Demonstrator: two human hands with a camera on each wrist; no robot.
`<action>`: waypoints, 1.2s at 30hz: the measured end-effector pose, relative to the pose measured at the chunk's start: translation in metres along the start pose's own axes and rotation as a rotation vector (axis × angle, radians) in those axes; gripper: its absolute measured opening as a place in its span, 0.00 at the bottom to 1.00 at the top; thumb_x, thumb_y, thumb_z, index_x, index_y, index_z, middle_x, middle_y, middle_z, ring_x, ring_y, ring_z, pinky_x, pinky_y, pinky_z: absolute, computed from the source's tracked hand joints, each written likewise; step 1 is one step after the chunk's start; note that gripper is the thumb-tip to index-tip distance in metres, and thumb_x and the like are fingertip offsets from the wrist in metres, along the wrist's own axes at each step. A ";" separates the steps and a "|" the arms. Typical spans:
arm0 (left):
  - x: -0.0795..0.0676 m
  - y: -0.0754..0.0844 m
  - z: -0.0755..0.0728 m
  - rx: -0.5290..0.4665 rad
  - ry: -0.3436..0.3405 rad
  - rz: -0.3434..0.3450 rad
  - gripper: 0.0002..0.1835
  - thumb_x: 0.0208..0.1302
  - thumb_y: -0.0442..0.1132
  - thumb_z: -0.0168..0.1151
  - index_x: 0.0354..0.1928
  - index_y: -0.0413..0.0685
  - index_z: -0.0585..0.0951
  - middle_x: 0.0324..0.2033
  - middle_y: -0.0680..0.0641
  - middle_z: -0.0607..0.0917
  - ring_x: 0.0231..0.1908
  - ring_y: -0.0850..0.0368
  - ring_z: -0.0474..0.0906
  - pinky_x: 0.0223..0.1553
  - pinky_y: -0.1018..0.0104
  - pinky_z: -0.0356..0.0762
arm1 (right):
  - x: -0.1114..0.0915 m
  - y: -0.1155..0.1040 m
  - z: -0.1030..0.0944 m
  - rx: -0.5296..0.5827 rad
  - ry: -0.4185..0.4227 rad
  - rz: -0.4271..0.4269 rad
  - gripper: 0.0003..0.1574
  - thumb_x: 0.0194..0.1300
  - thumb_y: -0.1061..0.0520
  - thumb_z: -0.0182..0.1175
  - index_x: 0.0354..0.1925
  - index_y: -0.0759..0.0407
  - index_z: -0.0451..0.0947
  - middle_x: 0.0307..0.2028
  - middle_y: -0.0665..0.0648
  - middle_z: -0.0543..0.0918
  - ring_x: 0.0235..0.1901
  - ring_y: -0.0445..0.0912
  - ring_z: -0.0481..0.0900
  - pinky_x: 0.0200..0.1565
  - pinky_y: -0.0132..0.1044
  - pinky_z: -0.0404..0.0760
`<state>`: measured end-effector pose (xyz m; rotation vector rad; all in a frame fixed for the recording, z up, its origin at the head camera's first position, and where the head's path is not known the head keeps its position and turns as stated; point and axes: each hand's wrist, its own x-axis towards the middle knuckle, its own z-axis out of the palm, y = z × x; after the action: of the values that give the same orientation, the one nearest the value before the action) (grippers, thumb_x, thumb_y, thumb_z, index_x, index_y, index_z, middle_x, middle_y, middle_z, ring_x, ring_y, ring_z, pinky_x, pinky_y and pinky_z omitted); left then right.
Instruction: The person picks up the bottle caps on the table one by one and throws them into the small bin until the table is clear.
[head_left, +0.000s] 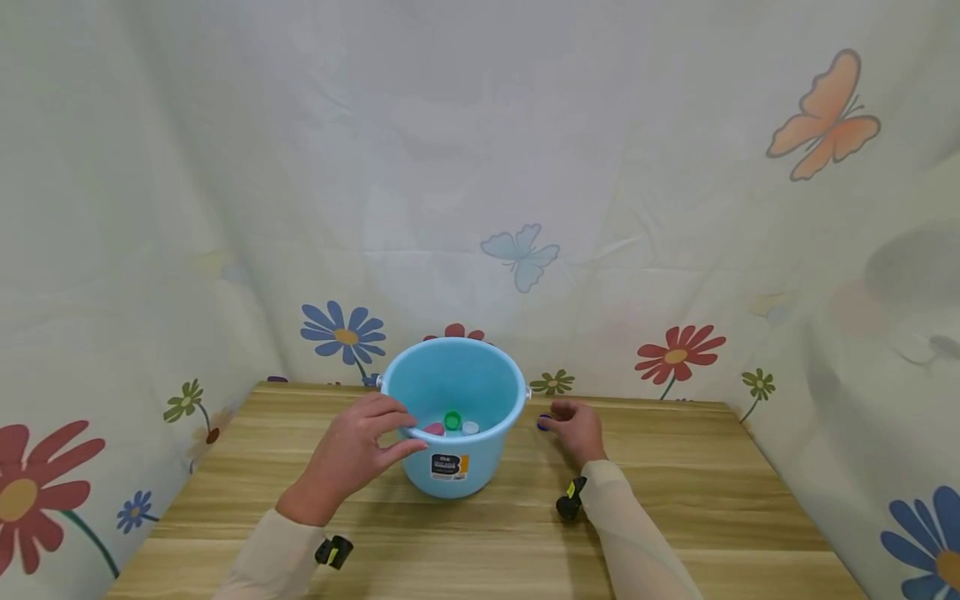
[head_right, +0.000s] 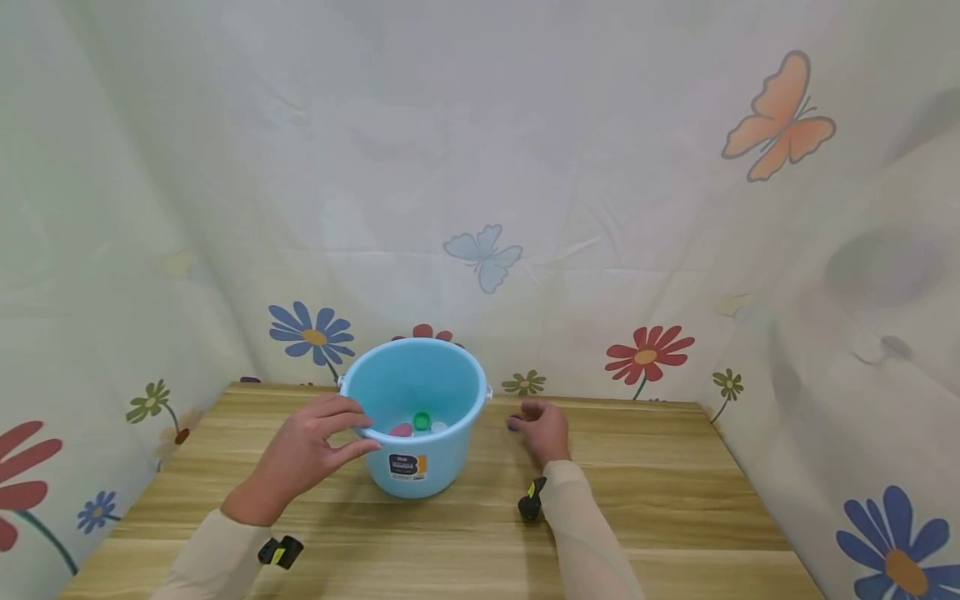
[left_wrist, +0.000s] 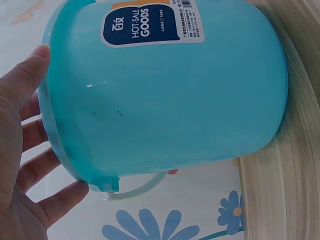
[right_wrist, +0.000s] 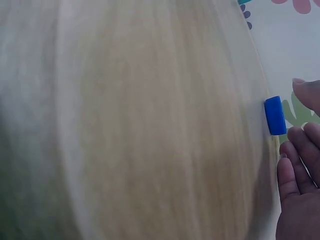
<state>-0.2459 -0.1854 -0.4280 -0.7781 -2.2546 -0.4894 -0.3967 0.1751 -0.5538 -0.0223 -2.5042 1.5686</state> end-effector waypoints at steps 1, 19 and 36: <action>0.000 0.000 0.000 0.001 0.001 0.001 0.18 0.46 0.53 0.83 0.37 0.53 0.91 0.37 0.55 0.89 0.43 0.57 0.84 0.45 0.58 0.90 | 0.000 0.000 0.000 -0.010 -0.001 -0.001 0.29 0.57 0.57 0.78 0.55 0.65 0.82 0.52 0.65 0.87 0.54 0.58 0.85 0.59 0.54 0.83; 0.000 0.001 0.001 0.005 0.006 -0.007 0.19 0.46 0.52 0.83 0.37 0.52 0.91 0.37 0.54 0.89 0.43 0.56 0.84 0.45 0.57 0.90 | 0.002 -0.001 0.005 -0.138 -0.013 0.005 0.25 0.55 0.60 0.78 0.50 0.63 0.84 0.48 0.63 0.87 0.51 0.57 0.84 0.58 0.53 0.82; -0.001 0.001 0.003 -0.006 0.025 0.002 0.18 0.45 0.52 0.83 0.37 0.52 0.91 0.36 0.54 0.89 0.43 0.56 0.83 0.43 0.57 0.90 | 0.003 0.007 0.006 -0.146 -0.024 -0.032 0.22 0.54 0.62 0.78 0.48 0.60 0.86 0.49 0.62 0.88 0.53 0.58 0.84 0.58 0.56 0.83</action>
<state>-0.2462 -0.1839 -0.4304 -0.7735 -2.2296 -0.5026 -0.4014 0.1730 -0.5623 0.0166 -2.6184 1.3793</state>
